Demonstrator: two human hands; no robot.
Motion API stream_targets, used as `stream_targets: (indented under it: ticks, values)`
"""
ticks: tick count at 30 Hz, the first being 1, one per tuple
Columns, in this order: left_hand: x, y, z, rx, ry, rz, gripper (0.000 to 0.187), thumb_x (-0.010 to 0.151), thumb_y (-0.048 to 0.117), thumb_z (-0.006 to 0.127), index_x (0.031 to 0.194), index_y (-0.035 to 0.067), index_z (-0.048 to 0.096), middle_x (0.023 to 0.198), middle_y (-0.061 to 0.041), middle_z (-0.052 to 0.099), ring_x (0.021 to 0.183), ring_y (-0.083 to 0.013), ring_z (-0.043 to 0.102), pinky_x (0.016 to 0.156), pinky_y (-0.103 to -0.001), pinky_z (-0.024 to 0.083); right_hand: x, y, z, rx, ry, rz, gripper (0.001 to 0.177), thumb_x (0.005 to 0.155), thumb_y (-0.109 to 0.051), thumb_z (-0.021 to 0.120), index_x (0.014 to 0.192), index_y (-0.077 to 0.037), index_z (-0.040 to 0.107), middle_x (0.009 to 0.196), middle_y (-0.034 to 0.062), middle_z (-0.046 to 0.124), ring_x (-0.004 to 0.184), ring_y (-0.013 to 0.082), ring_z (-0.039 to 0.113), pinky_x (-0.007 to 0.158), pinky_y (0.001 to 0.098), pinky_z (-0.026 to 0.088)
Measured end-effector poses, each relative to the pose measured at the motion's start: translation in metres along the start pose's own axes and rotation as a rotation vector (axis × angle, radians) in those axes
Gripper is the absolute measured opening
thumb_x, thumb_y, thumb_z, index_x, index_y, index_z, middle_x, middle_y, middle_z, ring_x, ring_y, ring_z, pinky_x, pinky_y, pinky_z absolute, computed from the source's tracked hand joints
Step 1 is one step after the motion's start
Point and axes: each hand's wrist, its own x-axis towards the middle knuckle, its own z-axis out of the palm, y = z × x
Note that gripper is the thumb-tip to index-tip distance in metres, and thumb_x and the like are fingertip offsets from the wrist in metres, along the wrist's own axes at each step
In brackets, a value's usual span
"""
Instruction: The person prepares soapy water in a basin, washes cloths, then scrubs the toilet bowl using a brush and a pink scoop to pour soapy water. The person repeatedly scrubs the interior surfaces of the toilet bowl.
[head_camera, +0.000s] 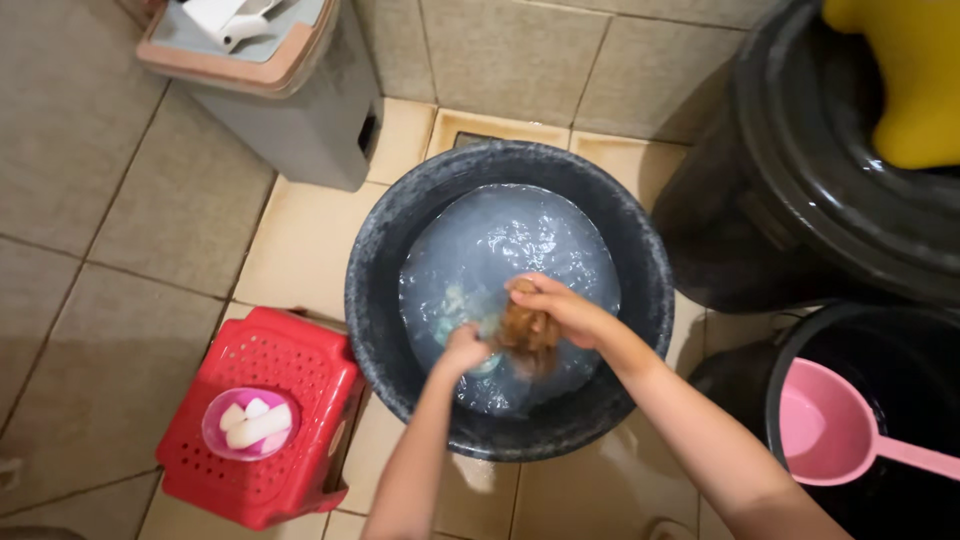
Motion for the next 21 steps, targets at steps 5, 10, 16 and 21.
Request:
stream_targets:
  ticks: [5, 10, 16, 21]
  values:
    - [-0.047, 0.076, -0.016, -1.026, -0.247, 0.276, 0.074, 0.088, 0.064, 0.05, 0.149, 0.025, 0.035, 0.152, 0.0, 0.045, 0.134, -0.0254, 0.051, 0.092, -0.06, 0.053, -0.027, -0.08, 0.029, 0.303, -0.065, -0.318, 0.05, 0.103, -0.036, 0.067, 0.139, -0.005, 0.055, 0.126, 0.0109, 0.06, 0.114, 0.0217, 0.059, 0.089, 0.0376, 0.05]
    - [-0.091, 0.156, -0.014, -0.981, -0.039, 0.616, 0.059, 0.095, 0.036, 0.071, 0.143, 0.007, 0.052, 0.138, -0.01, 0.06, 0.125, -0.0254, 0.059, 0.098, -0.047, 0.052, -0.018, -0.086, 0.042, 0.05, 0.133, -0.521, 0.048, 0.095, -0.033, 0.065, 0.138, -0.018, 0.05, 0.144, 0.007, 0.049, 0.134, 0.0219, 0.05, 0.11, 0.04, 0.044]
    - [-0.108, 0.176, -0.014, -0.718, 0.09, 0.623, 0.049, 0.093, 0.025, 0.074, 0.133, 0.001, 0.059, 0.126, -0.009, 0.068, 0.114, -0.0183, 0.066, 0.096, -0.032, 0.055, -0.014, -0.061, 0.057, 0.521, -0.049, -0.351, 0.051, 0.09, -0.03, 0.068, 0.137, -0.014, 0.053, 0.129, 0.0074, 0.064, 0.119, 0.0247, 0.062, 0.098, 0.0423, 0.054]
    - [-0.103, 0.172, 0.004, -0.849, 0.352, 0.455, 0.041, 0.093, 0.028, 0.072, 0.123, 0.003, 0.06, 0.115, -0.01, 0.069, 0.102, -0.0181, 0.069, 0.085, -0.032, 0.058, 0.009, -0.014, 0.101, 0.326, 0.439, -0.616, 0.025, 0.091, -0.011, 0.075, 0.109, -0.007, 0.057, 0.103, 0.0046, 0.064, 0.094, 0.0143, 0.064, 0.08, 0.0318, 0.054]
